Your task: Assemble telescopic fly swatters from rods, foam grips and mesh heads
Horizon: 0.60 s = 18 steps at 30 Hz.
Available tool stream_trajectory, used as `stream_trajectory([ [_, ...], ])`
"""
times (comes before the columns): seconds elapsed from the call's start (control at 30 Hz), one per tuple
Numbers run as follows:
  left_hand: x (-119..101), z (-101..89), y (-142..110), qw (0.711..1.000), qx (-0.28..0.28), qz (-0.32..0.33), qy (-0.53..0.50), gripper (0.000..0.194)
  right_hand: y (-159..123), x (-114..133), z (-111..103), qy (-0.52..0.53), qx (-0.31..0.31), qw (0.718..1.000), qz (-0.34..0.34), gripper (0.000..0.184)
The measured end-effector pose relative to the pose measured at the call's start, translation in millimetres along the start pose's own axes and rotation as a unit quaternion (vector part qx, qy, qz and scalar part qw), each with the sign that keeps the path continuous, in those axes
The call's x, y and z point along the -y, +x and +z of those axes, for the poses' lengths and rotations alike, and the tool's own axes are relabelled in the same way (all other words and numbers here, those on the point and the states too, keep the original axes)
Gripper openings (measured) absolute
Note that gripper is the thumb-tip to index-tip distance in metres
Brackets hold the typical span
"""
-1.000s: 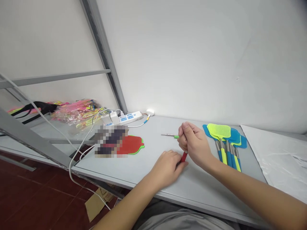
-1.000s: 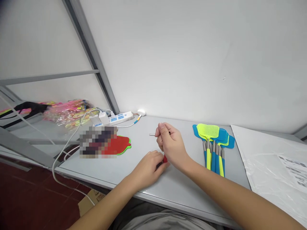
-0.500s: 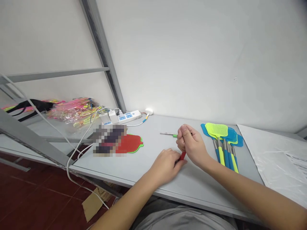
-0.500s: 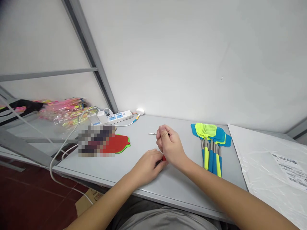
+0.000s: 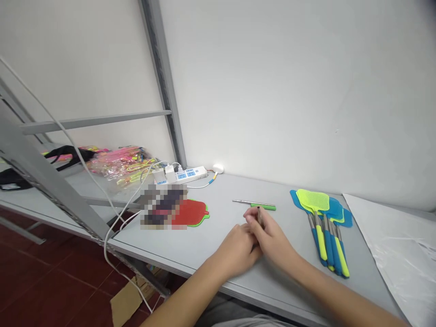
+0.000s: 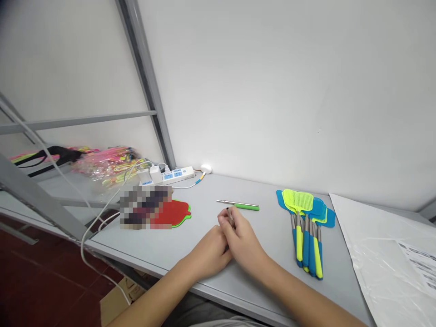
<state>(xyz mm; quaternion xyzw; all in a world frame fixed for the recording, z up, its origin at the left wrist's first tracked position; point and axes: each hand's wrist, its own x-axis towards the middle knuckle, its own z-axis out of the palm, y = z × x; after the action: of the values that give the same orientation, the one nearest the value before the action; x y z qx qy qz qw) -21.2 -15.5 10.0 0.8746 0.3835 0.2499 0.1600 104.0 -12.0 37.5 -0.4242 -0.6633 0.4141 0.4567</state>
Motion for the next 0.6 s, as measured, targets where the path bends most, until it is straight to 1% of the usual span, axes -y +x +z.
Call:
stream_trajectory([
  [0.1,5,-12.7,-5,0.999,-0.001,0.025,0.042,0.015,-16,3,-6,-0.088,0.031,0.995,-0.020,0.020],
  [0.17,15,-27.1,-11,0.997,-0.016,0.021,0.066,0.019,-30,2,-14,-0.145,0.032,0.989,-0.017,0.023],
  [0.2,23,-35.0,-15,0.996,-0.037,0.001,0.079,0.023,-38,0,-18,-0.174,0.030,0.984,-0.018,0.023],
  [0.23,32,-42.6,-20,0.992,-0.070,-0.034,0.102,0.027,-46,-4,-22,-0.205,0.025,0.978,-0.027,0.023],
  [0.27,42,-49.1,-26,0.982,-0.105,-0.078,0.136,0.027,-55,-9,-25,-0.233,0.020,0.971,-0.041,0.021],
  [0.33,61,-57.4,-39,0.947,-0.172,-0.169,0.212,0.028,-70,-22,-29,-0.277,0.010,0.957,-0.084,0.017],
  [0.37,70,-58.7,-46,0.933,-0.184,-0.198,0.239,0.028,-76,-28,-30,-0.297,0.005,0.950,-0.098,0.015],
  [0.4,76,-58.3,-52,0.924,-0.187,-0.215,0.254,0.029,-81,-34,-31,-0.314,0.001,0.943,-0.108,0.014],
  [0.47,82,-53.4,-62,0.921,-0.175,-0.228,0.265,0.030,-85,-41,-31,-0.336,0.008,0.935,-0.113,0.013],
  [0.53,76,-45.4,-67,0.927,-0.158,-0.223,0.257,0.029,-85,-44,-31,-0.338,0.029,0.934,-0.115,0.017],
  [0.6,62,-35.4,-64,0.937,-0.141,-0.206,0.243,0.028,-83,-45,-32,-0.331,0.049,0.935,-0.118,0.024],
])
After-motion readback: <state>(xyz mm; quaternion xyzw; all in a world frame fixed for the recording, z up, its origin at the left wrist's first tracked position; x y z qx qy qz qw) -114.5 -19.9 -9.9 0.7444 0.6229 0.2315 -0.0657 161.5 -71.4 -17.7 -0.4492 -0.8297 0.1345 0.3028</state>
